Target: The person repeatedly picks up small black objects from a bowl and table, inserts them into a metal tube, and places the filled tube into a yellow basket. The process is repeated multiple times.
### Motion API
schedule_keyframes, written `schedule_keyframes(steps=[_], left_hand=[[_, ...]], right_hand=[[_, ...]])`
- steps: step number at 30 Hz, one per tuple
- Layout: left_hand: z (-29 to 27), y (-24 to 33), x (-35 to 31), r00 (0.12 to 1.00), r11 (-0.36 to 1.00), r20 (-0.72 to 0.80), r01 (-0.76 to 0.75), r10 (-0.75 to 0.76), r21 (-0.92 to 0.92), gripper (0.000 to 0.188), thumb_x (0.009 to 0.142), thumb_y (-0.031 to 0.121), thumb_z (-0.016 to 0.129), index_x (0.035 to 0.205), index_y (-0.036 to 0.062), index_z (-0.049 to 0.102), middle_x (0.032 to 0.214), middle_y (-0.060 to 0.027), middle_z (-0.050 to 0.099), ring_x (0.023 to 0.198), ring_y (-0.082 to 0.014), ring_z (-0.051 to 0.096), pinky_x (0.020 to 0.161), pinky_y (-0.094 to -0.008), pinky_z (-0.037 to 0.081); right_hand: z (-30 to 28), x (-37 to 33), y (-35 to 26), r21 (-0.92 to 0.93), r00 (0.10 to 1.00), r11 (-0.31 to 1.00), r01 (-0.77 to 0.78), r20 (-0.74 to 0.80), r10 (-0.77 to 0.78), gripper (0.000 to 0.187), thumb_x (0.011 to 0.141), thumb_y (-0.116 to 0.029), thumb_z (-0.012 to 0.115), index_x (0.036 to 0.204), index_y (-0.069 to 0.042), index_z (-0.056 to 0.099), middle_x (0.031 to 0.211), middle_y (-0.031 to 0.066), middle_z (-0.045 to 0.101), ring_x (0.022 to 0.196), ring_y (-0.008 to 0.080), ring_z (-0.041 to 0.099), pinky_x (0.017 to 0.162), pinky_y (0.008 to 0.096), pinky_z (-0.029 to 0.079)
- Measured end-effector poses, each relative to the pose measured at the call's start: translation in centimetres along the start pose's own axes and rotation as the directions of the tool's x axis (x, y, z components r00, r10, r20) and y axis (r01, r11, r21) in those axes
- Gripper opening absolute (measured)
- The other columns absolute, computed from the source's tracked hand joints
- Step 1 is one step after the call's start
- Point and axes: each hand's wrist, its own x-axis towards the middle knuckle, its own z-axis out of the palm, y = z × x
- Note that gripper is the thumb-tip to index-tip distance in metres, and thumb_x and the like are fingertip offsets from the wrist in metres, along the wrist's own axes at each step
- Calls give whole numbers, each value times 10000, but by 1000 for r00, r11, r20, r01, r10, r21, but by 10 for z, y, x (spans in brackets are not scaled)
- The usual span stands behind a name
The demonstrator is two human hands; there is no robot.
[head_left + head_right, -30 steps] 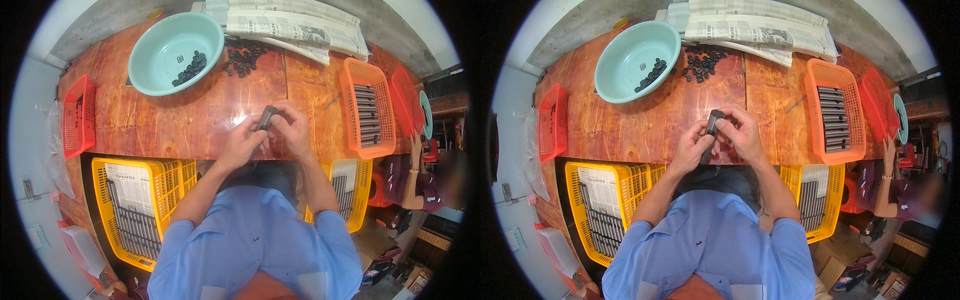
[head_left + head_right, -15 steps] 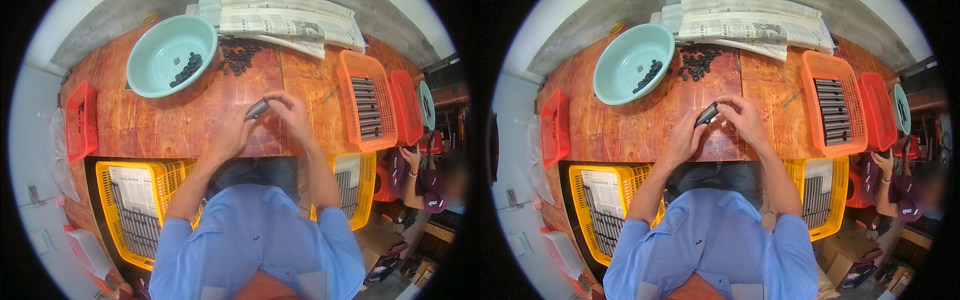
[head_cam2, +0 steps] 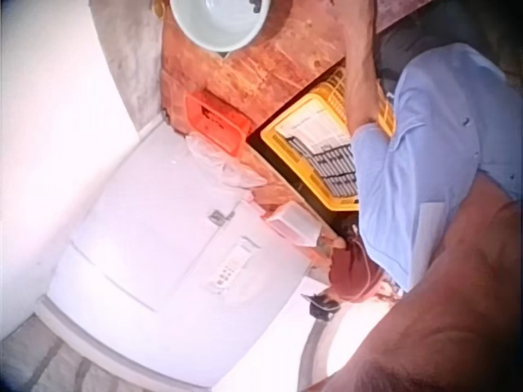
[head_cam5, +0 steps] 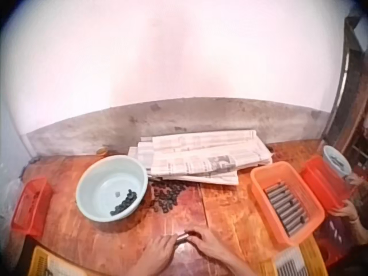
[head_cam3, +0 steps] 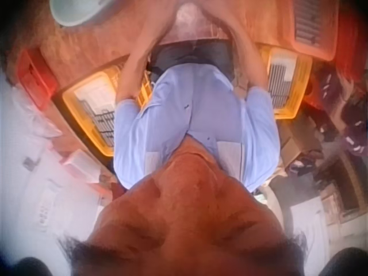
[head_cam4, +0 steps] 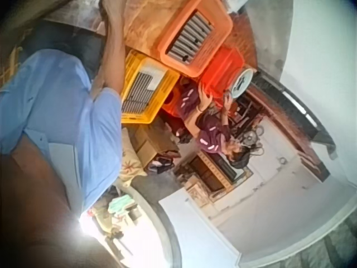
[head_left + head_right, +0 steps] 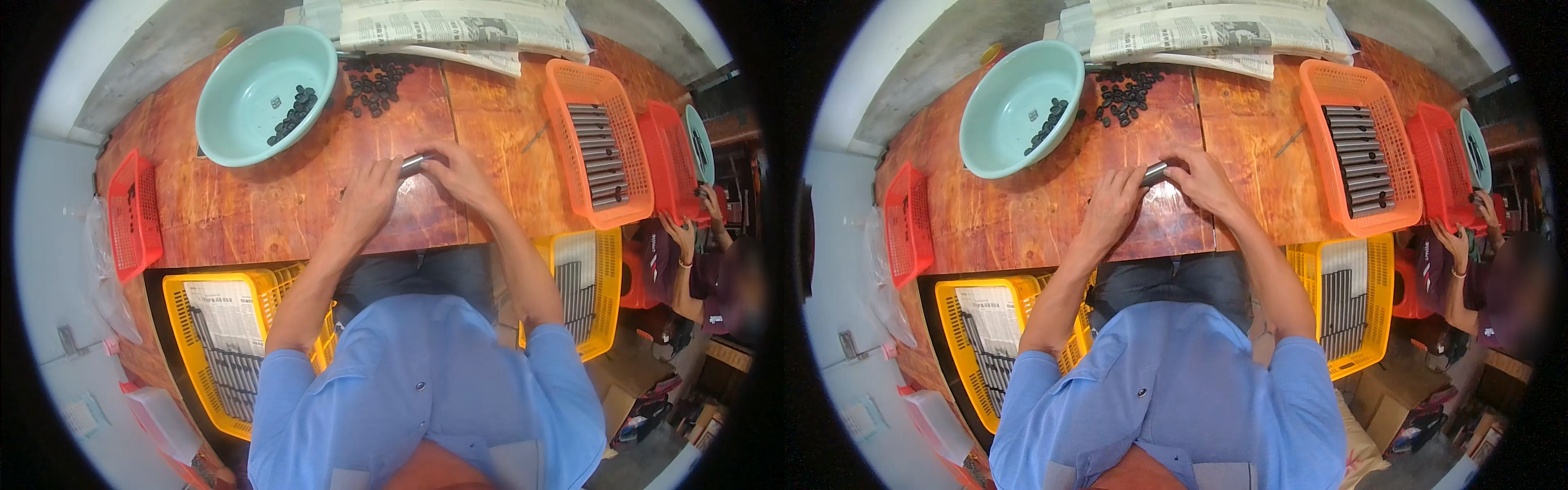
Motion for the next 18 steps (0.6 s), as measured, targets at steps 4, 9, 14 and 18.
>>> schedule_keyframes(steps=[4, 9, 14, 18], left_hand=[[1, 5, -1, 998, 998, -39, 52, -53, -36, 458, 857, 91, 763, 1282, 3, 615, 1118, -154, 646, 991, -336, 612, 879, -434, 507], [4, 8, -6, 994, 994, -70, 80, -85, -69, 461, 854, 107, 774, 1280, 15, 621, 1114, -150, 649, 990, -336, 615, 878, -436, 510], [-7, 9, 0, 987, 983, 34, 157, -154, -97, 430, 857, 138, 777, 1251, 42, 632, 1072, -118, 643, 991, -312, 621, 873, -429, 503], [-11, 6, 5, 996, 996, 35, 80, -79, -30, 378, 860, 169, 776, 1198, 60, 646, 1001, -98, 620, 958, -291, 620, 823, -416, 497]], right_hand=[[-1, -2, -1, -93, 995, 991, 98, -7, -99, 276, 901, -68, 679, 1163, 13, 701, 1040, 179, 720, 931, 327, 702, 825, 405, 543], [-1, -13, -7, -167, 976, 964, 206, -28, -214, 227, 897, -53, 678, 1115, 9, 696, 1045, 186, 702, 957, 350, 690, 846, 413, 536], [6, -14, -7, -163, 967, 961, 221, -89, -238, 191, 906, -87, 674, 1068, 12, 698, 983, 198, 696, 918, 372, 679, 809, 425, 533], [4, 17, -17, -318, 978, 932, 172, -57, -200, 219, 926, -165, 659, 1049, 9, 713, 950, 207, 690, 946, 397, 655, 835, 468, 515]])
